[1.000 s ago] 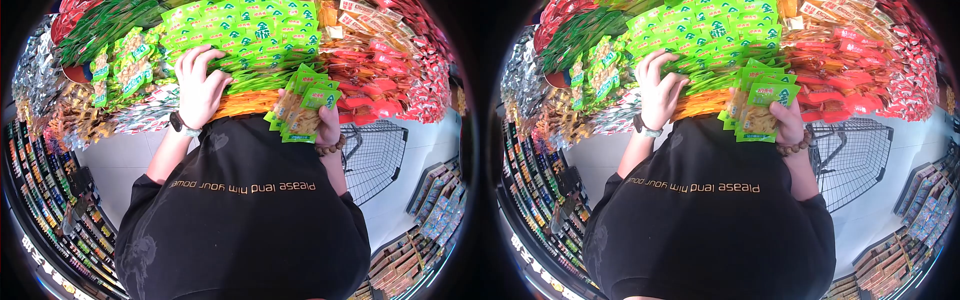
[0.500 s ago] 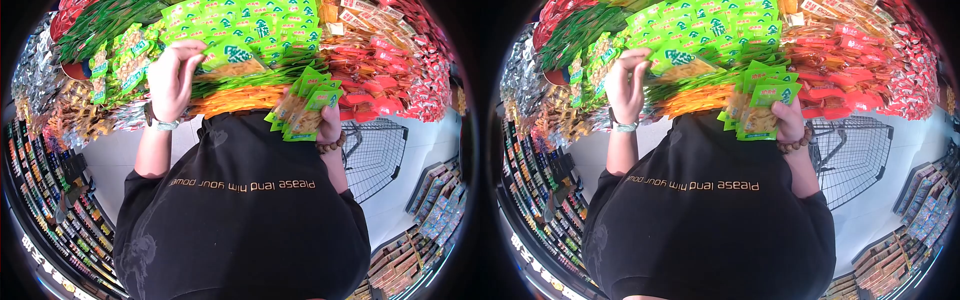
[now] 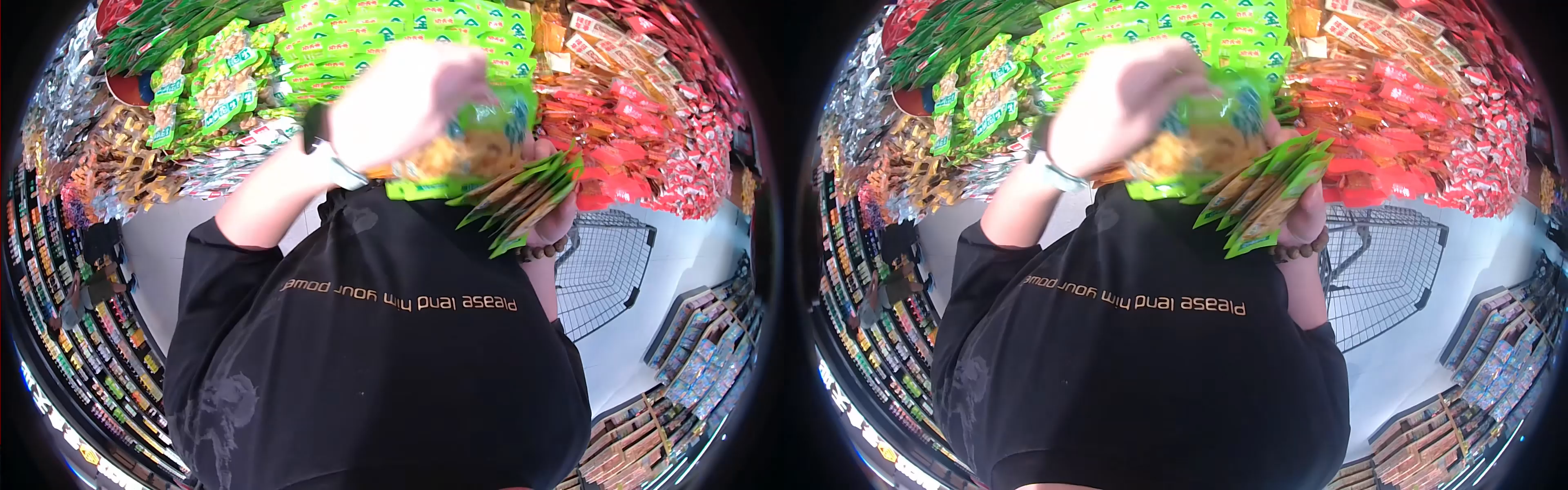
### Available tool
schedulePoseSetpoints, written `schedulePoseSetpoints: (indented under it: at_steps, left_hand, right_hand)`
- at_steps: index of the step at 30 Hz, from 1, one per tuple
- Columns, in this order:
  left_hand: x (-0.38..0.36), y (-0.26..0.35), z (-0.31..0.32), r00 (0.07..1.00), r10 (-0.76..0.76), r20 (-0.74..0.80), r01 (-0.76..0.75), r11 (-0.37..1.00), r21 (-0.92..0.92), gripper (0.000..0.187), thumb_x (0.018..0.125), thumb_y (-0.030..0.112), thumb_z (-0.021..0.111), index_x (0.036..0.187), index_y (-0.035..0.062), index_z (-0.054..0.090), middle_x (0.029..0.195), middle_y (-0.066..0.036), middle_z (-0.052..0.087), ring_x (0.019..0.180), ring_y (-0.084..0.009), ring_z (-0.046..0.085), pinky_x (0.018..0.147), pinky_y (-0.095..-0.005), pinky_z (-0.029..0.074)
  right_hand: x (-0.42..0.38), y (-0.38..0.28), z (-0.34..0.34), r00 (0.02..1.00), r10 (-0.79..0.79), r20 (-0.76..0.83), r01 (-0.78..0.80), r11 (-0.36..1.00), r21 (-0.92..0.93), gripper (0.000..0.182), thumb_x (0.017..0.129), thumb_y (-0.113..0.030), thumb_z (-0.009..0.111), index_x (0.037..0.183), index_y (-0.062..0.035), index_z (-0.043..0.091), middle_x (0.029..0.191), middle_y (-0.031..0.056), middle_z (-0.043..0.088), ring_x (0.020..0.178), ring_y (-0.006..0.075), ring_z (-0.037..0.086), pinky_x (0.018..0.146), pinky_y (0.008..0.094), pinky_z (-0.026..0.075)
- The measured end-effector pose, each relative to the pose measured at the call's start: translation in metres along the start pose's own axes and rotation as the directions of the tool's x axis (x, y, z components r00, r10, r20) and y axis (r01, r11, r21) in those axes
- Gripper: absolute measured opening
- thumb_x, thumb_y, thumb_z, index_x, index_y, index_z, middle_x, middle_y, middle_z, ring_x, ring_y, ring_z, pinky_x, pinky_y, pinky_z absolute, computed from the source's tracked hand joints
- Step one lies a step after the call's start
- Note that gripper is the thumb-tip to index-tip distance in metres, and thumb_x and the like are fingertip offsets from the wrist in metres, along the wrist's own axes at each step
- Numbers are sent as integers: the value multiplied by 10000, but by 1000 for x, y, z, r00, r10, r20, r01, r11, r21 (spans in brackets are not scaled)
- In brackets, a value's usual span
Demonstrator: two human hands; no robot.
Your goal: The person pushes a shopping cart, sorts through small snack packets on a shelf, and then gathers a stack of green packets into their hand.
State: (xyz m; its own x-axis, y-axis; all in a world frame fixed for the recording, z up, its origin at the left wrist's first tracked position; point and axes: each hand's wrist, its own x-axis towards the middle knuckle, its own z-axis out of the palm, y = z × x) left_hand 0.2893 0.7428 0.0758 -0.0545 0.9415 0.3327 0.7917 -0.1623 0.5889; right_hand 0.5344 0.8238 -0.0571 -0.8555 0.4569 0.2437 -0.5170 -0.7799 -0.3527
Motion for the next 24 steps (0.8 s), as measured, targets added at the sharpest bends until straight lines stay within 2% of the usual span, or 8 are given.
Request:
schedulePoseSetpoints:
  at_steps: [2, 6, 10, 13, 15, 17, 20, 24]
  left_hand:
    - [2, 5, 19, 998, -44, 46, 49, 992, -113, 102, 964, 143, 693, 987, 45, 706, 822, -141, 690, 738, -325, 677, 673, -372, 529]
    - [-1, 21, 29, 947, -302, -114, 238, 892, -384, 160, 1018, 163, 636, 1102, 56, 721, 908, -78, 741, 706, -124, 634, 652, -287, 498]
    - [-20, 22, 22, 837, -519, -172, 268, 664, -698, 217, 1038, 121, 548, 1217, 34, 637, 1134, -104, 711, 863, -146, 643, 776, -290, 536]
    - [-47, 14, 41, 852, -493, -175, 226, 648, -727, 299, 1039, 131, 518, 1314, 15, 537, 1266, -161, 647, 1054, -198, 630, 908, -345, 526]
    - [-55, 19, 54, 934, -332, -134, 160, 723, -672, 461, 964, 146, 632, 1366, -7, 467, 1398, -190, 538, 1292, -281, 526, 1105, -447, 424]
    - [-45, 16, 73, 927, -232, -296, 32, 833, -552, 547, 889, 218, 792, 1320, 21, 519, 1245, -163, 580, 1184, -332, 565, 1030, -432, 446]
    - [-35, 19, 70, 976, -83, -200, -2, 920, -391, 595, 903, 228, 777, 1366, 6, 477, 1348, -201, 535, 1253, -352, 538, 1086, -445, 423]
    - [-30, 24, 68, 979, -125, -163, 56, 925, -377, 634, 908, 321, 776, 1370, 5, 477, 1311, -210, 545, 1233, -392, 542, 1082, -453, 424]
  right_hand:
    - [-5, 3, 17, 958, 40, -285, -78, 989, -123, 997, 864, -362, 842, 1617, -85, 251, 1626, 196, 338, 1435, 379, 479, 1170, 568, 442]
    - [16, 12, 42, 958, -19, -286, -36, 982, -186, 1241, 823, -289, 883, 1691, -122, 12, 1613, 188, 374, 1444, 365, 468, 1177, 561, 434]
    - [0, 6, 18, 939, 147, -312, -157, 988, -8, 1201, 826, -286, 881, 1689, -121, 62, 1615, 173, 377, 1449, 349, 463, 1179, 536, 438]
    - [-13, 4, 3, 927, 203, -316, -195, 979, 59, 1192, 814, -281, 889, 1686, -126, 92, 1612, 163, 383, 1447, 339, 466, 1182, 520, 439]
    - [-10, 7, 3, 928, 221, -299, -223, 974, 27, 1200, 799, -274, 899, 1686, -132, 103, 1610, 162, 384, 1446, 336, 470, 1183, 517, 439]
    - [-12, 8, 3, 929, 231, -289, -244, 970, -11, 1210, 783, -263, 910, 1684, -138, 113, 1609, 161, 386, 1446, 335, 471, 1183, 513, 440]
    - [-18, 5, 1, 920, 245, -305, -261, 965, -13, 1232, 747, -250, 934, 1678, -139, 135, 1599, 158, 400, 1439, 335, 482, 1184, 495, 446]
    - [-16, 6, 1, 918, 230, -323, -244, 970, -4, 1176, 769, -336, 914, 1667, -137, 181, 1590, 158, 420, 1427, 331, 497, 1169, 500, 461]
